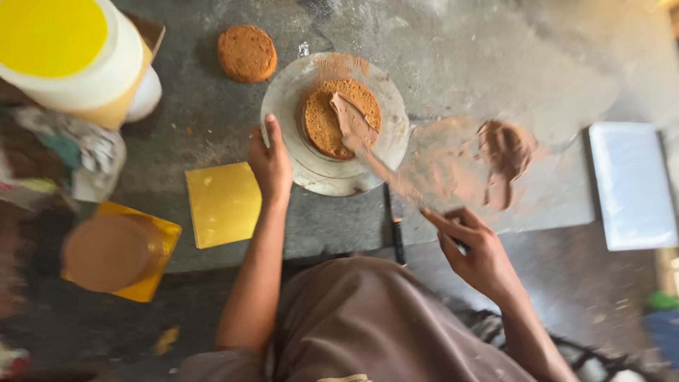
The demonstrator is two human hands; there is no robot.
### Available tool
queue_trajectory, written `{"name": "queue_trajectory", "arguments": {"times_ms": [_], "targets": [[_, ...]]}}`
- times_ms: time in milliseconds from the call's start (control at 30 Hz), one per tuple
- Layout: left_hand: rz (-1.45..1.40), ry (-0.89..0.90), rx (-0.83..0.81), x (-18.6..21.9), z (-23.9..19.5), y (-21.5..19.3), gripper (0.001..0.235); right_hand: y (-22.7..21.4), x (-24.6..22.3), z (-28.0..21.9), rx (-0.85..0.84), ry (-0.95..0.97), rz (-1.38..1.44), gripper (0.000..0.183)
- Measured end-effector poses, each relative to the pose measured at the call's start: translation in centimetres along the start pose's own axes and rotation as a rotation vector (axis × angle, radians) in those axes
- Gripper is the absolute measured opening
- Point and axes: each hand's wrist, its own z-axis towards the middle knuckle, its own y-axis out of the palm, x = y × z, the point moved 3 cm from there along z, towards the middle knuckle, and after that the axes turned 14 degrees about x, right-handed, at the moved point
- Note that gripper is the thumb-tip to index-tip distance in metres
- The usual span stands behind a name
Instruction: The person places a cake layer onto a rotating stand and spreads chocolate frosting on top. They then add a second cake layer, press it down, and continue to apply and smooth frosting over the top and sides of the cake using a spatula.
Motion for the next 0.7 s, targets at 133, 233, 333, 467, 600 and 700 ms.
{"name": "queue_trajectory", "arguments": {"times_ms": [133,233,333,467,600,700], "targets": [[-0.012,-0.063,-0.01,0.1,-0.2,0.1,0.058,-3.1,0.7,2.2,-0.055,-0.02,0.017,0.038],[-0.012,-0.02,-0.015,0.9,0.2,-0.5,0.057,-0.6,-0.6,5.3,0.014,-0.025,0.012,0.037],[0.021,-0.059,-0.069,1.2,0.5,-0.6,0.056,2.7,-2.4,5.8,-0.002,-0.075,-0.034,0.034],[0.002,-0.072,-0.11,1.1,1.9,-0.5,0.053,3.8,-3.3,6.0,0.034,-0.349,-0.143,0.033],[-0.051,-0.144,-0.134,0.3,2.5,-0.3,0.052,3.2,-1.5,7.0,0.15,-0.53,-0.418,0.025],[-0.068,-0.112,-0.101,0.3,2.9,-0.1,0.05,2.8,0.2,6.9,0.006,-0.274,-0.237,0.025]]}}
